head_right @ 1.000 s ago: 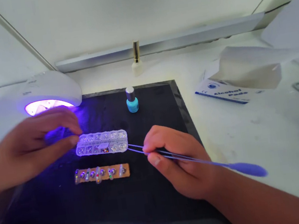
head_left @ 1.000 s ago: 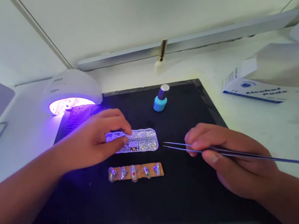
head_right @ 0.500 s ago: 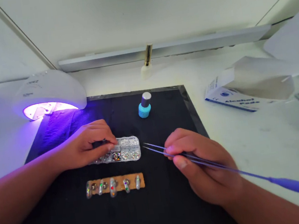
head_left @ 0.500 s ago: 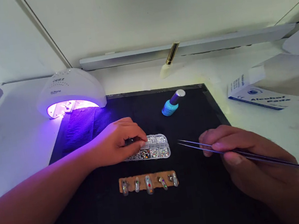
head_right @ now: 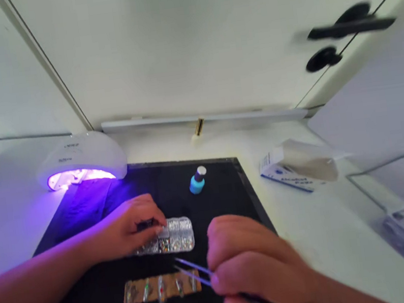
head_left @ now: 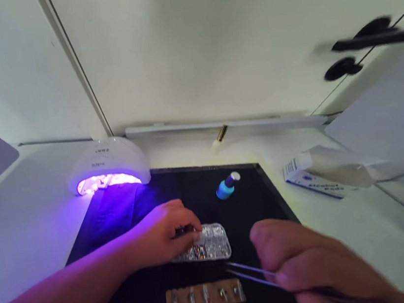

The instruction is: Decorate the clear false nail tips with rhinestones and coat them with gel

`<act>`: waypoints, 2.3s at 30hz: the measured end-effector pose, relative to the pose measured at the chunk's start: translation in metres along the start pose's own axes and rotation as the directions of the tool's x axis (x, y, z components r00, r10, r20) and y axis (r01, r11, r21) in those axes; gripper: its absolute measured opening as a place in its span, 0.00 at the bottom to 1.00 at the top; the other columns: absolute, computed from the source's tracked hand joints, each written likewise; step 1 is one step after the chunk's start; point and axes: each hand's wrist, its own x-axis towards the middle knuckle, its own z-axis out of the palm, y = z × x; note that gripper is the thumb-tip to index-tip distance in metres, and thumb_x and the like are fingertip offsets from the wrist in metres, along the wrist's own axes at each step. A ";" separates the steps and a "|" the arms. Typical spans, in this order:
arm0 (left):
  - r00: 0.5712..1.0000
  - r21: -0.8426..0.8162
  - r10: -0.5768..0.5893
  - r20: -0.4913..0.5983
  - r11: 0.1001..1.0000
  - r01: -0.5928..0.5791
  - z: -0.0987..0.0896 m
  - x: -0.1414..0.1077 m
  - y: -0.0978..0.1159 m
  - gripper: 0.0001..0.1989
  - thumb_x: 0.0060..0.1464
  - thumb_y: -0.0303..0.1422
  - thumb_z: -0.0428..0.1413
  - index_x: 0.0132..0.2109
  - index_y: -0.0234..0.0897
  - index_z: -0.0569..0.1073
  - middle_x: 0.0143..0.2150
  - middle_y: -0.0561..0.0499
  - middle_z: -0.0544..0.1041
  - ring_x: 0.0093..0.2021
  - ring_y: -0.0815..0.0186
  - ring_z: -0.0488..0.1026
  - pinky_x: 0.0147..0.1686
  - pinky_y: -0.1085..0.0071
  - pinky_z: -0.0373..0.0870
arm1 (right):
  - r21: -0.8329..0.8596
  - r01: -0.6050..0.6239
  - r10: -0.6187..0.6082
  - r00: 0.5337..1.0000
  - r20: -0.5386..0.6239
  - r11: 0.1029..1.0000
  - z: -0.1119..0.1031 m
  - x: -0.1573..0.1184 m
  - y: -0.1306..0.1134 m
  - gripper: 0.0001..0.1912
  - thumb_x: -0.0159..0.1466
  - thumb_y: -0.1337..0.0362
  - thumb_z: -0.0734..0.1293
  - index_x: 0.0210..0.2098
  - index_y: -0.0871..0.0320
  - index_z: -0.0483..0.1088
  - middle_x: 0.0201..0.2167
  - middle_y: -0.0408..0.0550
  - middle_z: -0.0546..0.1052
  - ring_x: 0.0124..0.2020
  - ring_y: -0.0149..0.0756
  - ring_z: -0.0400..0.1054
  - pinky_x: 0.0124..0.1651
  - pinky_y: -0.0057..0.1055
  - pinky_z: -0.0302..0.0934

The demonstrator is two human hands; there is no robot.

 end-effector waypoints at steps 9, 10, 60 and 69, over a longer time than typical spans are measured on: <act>1.000 -0.007 0.009 -0.020 1.000 -0.009 0.017 -0.001 -0.002 0.04 0.58 0.30 0.55 0.38 0.36 0.76 0.32 0.50 0.77 0.37 0.65 0.72 0.36 0.70 0.68 | 0.010 0.106 -0.106 0.994 -0.041 0.994 0.031 0.012 0.054 0.05 0.66 0.65 0.58 0.33 0.55 0.64 0.23 0.45 0.69 0.25 0.35 0.67 0.28 0.31 0.63; 1.000 -0.019 0.009 -0.017 1.000 -0.010 0.017 -0.002 -0.001 0.04 0.58 0.30 0.55 0.38 0.36 0.76 0.32 0.50 0.77 0.37 0.65 0.72 0.36 0.70 0.68 | -0.004 0.101 -0.101 0.994 -0.032 0.995 0.032 0.012 0.054 0.06 0.66 0.65 0.58 0.33 0.55 0.64 0.23 0.45 0.69 0.25 0.35 0.66 0.27 0.31 0.63; 0.996 -0.125 0.019 0.082 0.992 -0.008 -0.006 -0.005 0.007 0.07 0.63 0.27 0.53 0.36 0.36 0.74 0.29 0.55 0.75 0.31 0.69 0.69 0.43 0.70 0.66 | 0.081 -0.006 -0.020 0.951 0.309 0.997 0.037 0.026 0.054 0.04 0.67 0.69 0.62 0.41 0.55 0.66 0.28 0.47 0.75 0.30 0.35 0.70 0.37 0.33 0.70; 0.994 -0.105 0.018 0.105 0.994 -0.007 -0.007 -0.005 0.009 0.07 0.63 0.27 0.53 0.36 0.35 0.74 0.28 0.55 0.75 0.31 0.70 0.69 0.41 0.71 0.64 | 0.112 0.085 -0.111 0.959 0.259 0.990 0.043 0.024 0.061 0.04 0.68 0.67 0.61 0.41 0.57 0.67 0.26 0.47 0.73 0.31 0.36 0.72 0.39 0.35 0.70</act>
